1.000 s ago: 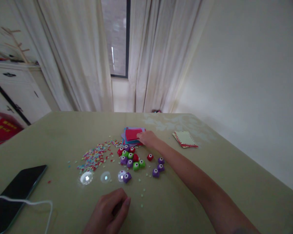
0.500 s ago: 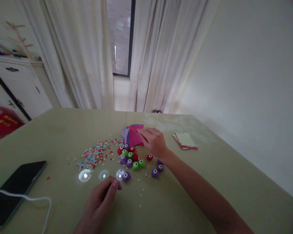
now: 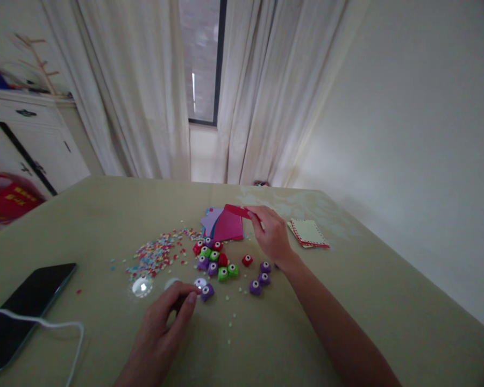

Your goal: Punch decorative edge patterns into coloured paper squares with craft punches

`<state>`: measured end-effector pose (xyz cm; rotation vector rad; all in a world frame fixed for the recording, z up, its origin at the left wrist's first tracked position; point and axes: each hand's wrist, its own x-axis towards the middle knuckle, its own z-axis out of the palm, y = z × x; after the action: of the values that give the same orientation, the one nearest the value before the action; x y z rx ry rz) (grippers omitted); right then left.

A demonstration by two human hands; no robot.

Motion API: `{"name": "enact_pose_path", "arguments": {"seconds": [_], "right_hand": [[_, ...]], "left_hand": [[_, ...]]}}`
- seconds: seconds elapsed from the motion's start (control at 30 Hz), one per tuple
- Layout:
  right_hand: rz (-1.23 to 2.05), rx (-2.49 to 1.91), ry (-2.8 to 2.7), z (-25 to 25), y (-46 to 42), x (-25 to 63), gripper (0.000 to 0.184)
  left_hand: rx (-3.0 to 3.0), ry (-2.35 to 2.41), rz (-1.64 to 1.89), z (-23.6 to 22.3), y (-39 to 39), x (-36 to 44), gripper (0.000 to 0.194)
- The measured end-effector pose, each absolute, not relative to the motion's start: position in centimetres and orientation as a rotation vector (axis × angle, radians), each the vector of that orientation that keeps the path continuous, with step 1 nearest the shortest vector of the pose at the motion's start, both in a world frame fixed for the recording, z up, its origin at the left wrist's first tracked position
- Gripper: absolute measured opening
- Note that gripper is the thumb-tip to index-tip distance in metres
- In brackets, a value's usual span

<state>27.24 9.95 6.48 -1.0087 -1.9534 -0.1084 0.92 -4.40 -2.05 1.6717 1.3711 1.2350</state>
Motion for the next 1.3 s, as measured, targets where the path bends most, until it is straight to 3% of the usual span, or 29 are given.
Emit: {"name": "enact_pose_path", "arguments": {"seconds": [0.2, 0.4, 0.53, 0.8, 1.07, 1.3], "right_hand": [[-0.068, -0.986, -1.932, 7.4, 10.1, 27.4, 0.025], [-0.004, -0.993, -1.931, 7.6, 9.6, 27.5, 0.023], [0.021, -0.999, -1.943, 7.2, 9.7, 27.8, 0.024], [-0.058, -1.055, -1.805, 8.2, 10.3, 28.6, 0.024], [-0.381, -1.071, -1.592, 10.5, 10.2, 31.9, 0.038], [-0.252, -1.188, -1.688, 11.6, 10.1, 33.8, 0.031]], "left_hand": [[1.899, 1.441, 1.188, 1.4, 1.2, 3.2, 0.030], [1.865, 1.644, 1.336, 2.3, 10.0, 7.6, 0.045], [1.830, 1.625, 1.318, 2.0, 12.6, 9.1, 0.024], [1.708, 1.535, 1.417, 2.4, 12.5, 8.4, 0.017], [1.690, 1.306, 1.588, 6.6, 10.0, 9.0, 0.013], [1.738, 1.240, 1.612, 8.5, 8.1, 9.6, 0.009]]}}
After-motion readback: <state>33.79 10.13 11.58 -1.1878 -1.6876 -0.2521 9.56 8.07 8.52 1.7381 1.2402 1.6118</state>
